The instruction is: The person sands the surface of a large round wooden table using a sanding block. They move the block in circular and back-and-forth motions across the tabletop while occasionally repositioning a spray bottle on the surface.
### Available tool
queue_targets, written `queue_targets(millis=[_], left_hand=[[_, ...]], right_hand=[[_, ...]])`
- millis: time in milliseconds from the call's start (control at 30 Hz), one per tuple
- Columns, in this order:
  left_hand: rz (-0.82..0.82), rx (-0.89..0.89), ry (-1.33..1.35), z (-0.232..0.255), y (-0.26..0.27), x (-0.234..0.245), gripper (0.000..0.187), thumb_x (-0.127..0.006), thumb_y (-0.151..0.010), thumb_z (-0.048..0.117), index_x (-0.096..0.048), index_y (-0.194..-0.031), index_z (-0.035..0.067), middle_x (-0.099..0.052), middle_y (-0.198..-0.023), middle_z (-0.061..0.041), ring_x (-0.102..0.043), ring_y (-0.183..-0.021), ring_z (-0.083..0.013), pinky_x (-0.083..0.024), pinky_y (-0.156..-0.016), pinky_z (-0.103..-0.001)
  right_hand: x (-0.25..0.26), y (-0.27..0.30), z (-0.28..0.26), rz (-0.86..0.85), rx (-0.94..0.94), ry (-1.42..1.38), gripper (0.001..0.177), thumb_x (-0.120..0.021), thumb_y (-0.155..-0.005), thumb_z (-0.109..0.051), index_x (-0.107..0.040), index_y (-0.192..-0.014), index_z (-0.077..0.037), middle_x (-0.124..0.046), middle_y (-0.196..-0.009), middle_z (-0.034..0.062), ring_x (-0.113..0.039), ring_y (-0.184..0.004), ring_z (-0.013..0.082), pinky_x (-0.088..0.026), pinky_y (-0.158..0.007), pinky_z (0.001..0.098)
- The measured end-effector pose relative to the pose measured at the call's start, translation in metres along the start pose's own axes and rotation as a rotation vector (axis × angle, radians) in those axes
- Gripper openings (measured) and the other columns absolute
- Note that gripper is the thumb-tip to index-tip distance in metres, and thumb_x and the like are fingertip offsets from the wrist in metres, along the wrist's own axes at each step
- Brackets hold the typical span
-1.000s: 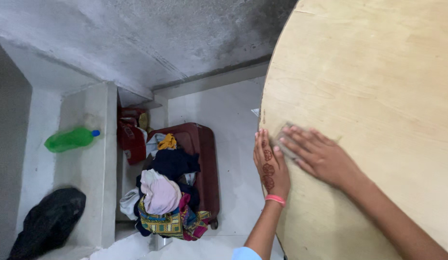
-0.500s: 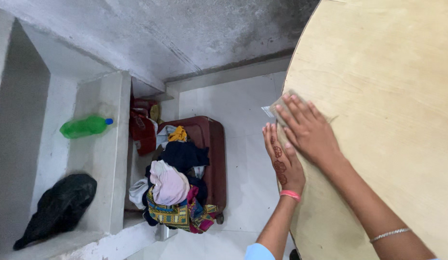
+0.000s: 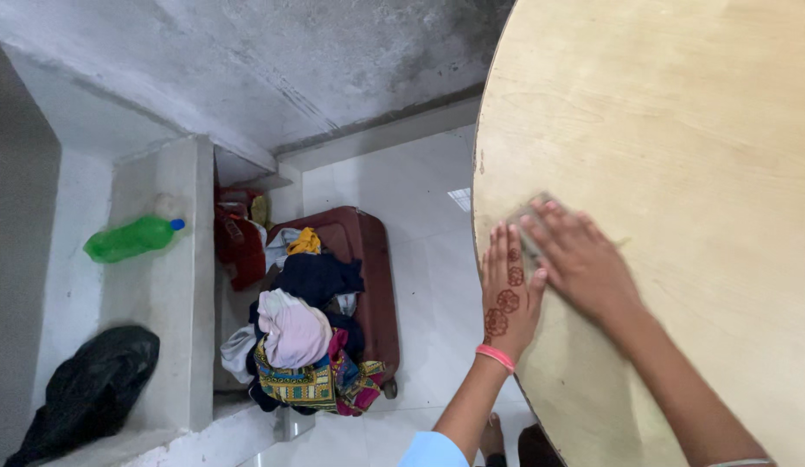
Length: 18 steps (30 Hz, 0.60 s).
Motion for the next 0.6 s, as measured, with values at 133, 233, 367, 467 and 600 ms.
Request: queue_targets(millis=[133,233,367,467,600], left_hand=[[-0.094,-0.018,0.036,0.011,0.013,-0.005,0.068,-0.04,-0.11,0.036,-0.02,-0.166,0.005,-0.019,-0.175,-0.015,-0.015,-0.163,-0.0313,-0.012,-0.131,-0.047],[-0.095,0.002,0.041,0.015,0.021,-0.008,0.065,-0.039,-0.11,0.034,-0.023,-0.166,0.007,-0.023,-0.174,-0.012,-0.017,-0.162,-0.0289,-0.013,-0.131,-0.046],[-0.059,-0.013,0.023,0.014,0.025,-0.009,0.061,-0.04,-0.108,0.034,-0.031,-0.163,0.008,-0.032,-0.17,-0.01,-0.023,-0.161,-0.0275,-0.016,-0.131,-0.045],[-0.05,-0.044,0.04,0.013,0.023,-0.009,0.061,-0.041,-0.109,0.032,-0.032,-0.163,0.007,-0.033,-0.17,-0.011,-0.025,-0.16,-0.0288,-0.016,-0.131,-0.046],[-0.032,-0.044,0.067,0.008,0.025,-0.011,0.06,-0.042,-0.106,0.029,-0.035,-0.162,0.008,-0.035,-0.169,-0.012,-0.027,-0.16,-0.0285,-0.018,-0.131,-0.046]], right_hand=[[0.031,0.036,0.082,0.034,-0.307,0.084,0.064,-0.033,-0.104,-0.04,-0.03,-0.162,-0.012,-0.02,-0.171,0.0082,-0.017,-0.156,0.0207,-0.015,-0.126,0.0449],[0.059,0.086,0.113,0.089,-0.627,0.172,0.066,-0.038,-0.11,-0.034,-0.03,-0.17,-0.008,-0.018,-0.178,0.0134,-0.015,-0.164,0.029,-0.016,-0.132,0.0519],[0.056,0.136,0.078,0.29,-0.992,0.007,0.063,-0.038,-0.113,-0.029,-0.025,-0.167,0.001,-0.017,-0.175,0.0244,-0.017,-0.16,0.0409,-0.017,-0.125,0.0606],[0.037,0.125,0.02,0.307,-0.898,0.11,0.063,-0.047,-0.114,-0.028,-0.031,-0.166,0.003,-0.021,-0.176,0.0267,-0.016,-0.166,0.0407,-0.014,-0.132,0.0577],[-0.01,0.07,-0.057,0.292,-0.588,-0.077,0.058,-0.043,-0.107,-0.027,-0.04,-0.163,-0.013,-0.03,-0.172,0.0149,-0.027,-0.16,0.0319,-0.02,-0.13,0.0511]])
Point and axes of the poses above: each hand's wrist, its own y-axis away from the middle knuckle, its own x-axis out of the back of the hand, z = x × y, the point moved 4 cm from there along -y, towards the middle knuckle
